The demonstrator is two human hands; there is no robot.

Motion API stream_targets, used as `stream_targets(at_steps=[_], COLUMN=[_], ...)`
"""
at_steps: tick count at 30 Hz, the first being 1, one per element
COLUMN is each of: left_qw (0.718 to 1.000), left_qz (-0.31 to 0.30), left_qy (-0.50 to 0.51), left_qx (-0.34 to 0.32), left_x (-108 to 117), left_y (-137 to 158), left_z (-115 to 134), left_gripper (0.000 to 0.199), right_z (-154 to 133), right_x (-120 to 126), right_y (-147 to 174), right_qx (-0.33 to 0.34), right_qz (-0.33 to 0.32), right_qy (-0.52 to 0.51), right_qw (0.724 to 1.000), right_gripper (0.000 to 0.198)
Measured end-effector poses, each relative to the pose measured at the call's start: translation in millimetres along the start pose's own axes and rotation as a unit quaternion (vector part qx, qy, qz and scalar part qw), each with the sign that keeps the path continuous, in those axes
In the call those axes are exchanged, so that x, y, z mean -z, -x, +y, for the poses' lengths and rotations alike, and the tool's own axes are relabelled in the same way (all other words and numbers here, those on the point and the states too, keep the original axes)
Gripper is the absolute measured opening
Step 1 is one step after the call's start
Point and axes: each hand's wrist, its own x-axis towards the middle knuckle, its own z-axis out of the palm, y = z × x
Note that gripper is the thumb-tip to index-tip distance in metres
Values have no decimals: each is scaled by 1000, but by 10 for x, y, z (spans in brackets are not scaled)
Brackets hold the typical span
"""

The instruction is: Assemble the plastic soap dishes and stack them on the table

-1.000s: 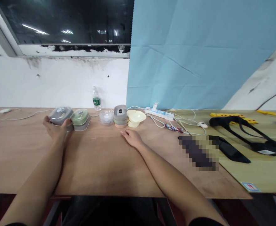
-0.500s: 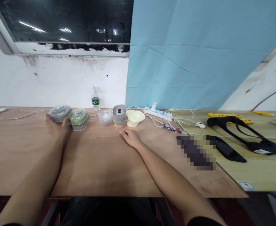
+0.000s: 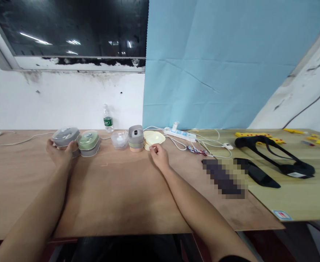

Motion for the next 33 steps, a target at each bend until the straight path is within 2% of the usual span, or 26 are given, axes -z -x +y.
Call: stream_targets(at_steps=[4,6,9,12,16,20,23,26,29,33], left_qw=[995,990,981,969,939,900,879,874,885,883], left_qz=[97,130,141,105,9,-98,-156,-178,-176,-184], left_qy=[-20,-7,44,85,102,123,122,107,93,99], left_qx=[-2,-49,-129,-205,-330,-406,-434,-439,-422,-421], left_x=[25,44,31,-51,-180,-217,-200,-193,-199,-183], left_y=[70,122,231,395,671,920,1028,1053,1022,966], left_z=[24,93,257,443,669,863,959,986,965,933], left_gripper=[84,74,67,64,62,57,55,57,63,85], right_z=[135,191,254,300,324,234,103,-21,-119,-236], right_x=[-30,-65,-119,-148,-146,-123,-96,-74,-81,-147], right_y=[-76,-113,-162,-187,-180,-151,-114,-41,81,276], right_qx=[-15,-21,-28,-24,-14,-15,-13,-6,36,121], right_qz=[30,30,22,4,-16,26,100,133,112,16], right_qy=[4,10,27,36,48,56,30,-5,-10,-32], right_qw=[999,999,999,999,999,998,994,991,993,992], right_gripper=[31,35,37,30,18,19,22,23,18,20])
